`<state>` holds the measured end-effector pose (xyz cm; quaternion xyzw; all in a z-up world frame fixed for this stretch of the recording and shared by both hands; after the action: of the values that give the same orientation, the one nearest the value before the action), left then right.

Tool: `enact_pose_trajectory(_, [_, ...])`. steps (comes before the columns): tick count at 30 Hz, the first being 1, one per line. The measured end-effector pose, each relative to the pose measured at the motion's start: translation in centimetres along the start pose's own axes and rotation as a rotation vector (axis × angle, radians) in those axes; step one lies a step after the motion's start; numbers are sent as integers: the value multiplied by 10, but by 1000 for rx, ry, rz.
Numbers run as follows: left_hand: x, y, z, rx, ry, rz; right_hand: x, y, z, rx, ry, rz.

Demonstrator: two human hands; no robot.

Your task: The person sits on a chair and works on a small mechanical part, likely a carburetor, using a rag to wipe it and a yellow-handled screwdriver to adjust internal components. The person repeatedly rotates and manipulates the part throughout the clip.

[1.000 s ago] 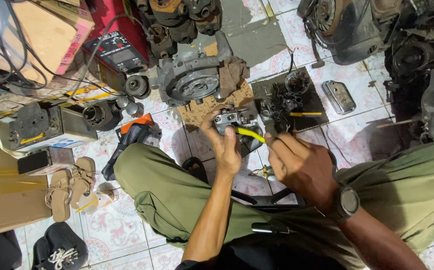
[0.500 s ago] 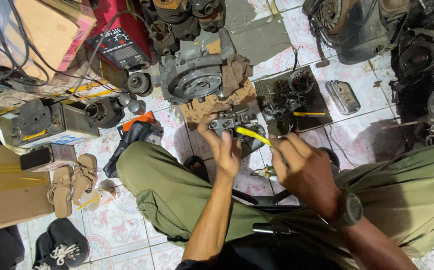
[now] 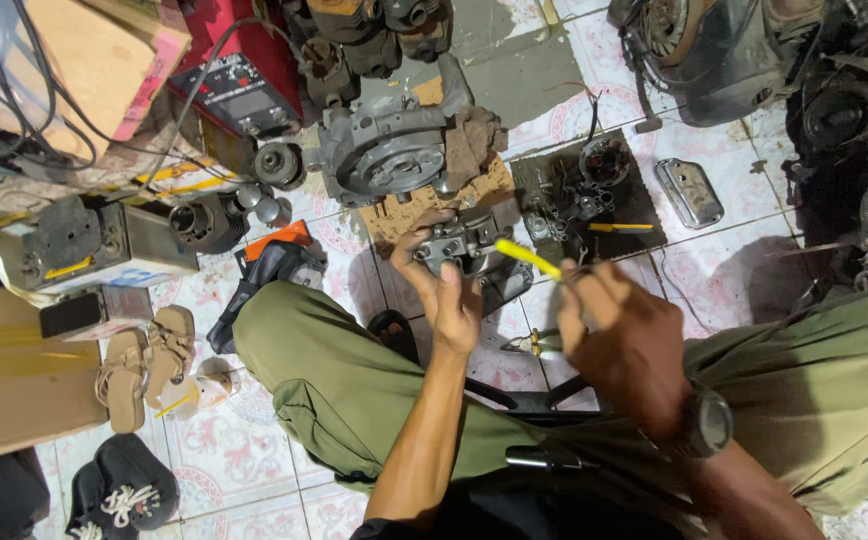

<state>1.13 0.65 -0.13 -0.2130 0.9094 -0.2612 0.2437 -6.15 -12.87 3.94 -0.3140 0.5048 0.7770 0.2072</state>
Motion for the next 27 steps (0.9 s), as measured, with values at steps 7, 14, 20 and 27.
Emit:
enact_pose_trajectory(7, [2, -1, 3, 71, -4, -14, -10, -2, 19, -94, -28, 48])
enact_pose_trajectory(14, [-3, -1, 4, 31, -21, -15, -9, -3, 8, -32, -23, -14])
enact_pose_trajectory(20, [0, -2, -1, -60, -33, 15, -19, 9, 13, -11, -39, 59])
enact_pose_trajectory(27, [6, 0, 8, 92, 28, -17, -10, -2, 14, -85, -135, 111])
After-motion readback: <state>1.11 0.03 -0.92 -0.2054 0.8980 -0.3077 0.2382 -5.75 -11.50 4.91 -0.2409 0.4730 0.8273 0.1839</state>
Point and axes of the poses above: each hand's wrist, its own x-axis away from the middle knuckle, its own y-axis out of the back of the hand, z = x × y, the point moved 1 cm from there along -x, towards the middle knuckle, and after that the axes turned 13 degrees about -z, right-handed, at the moved point
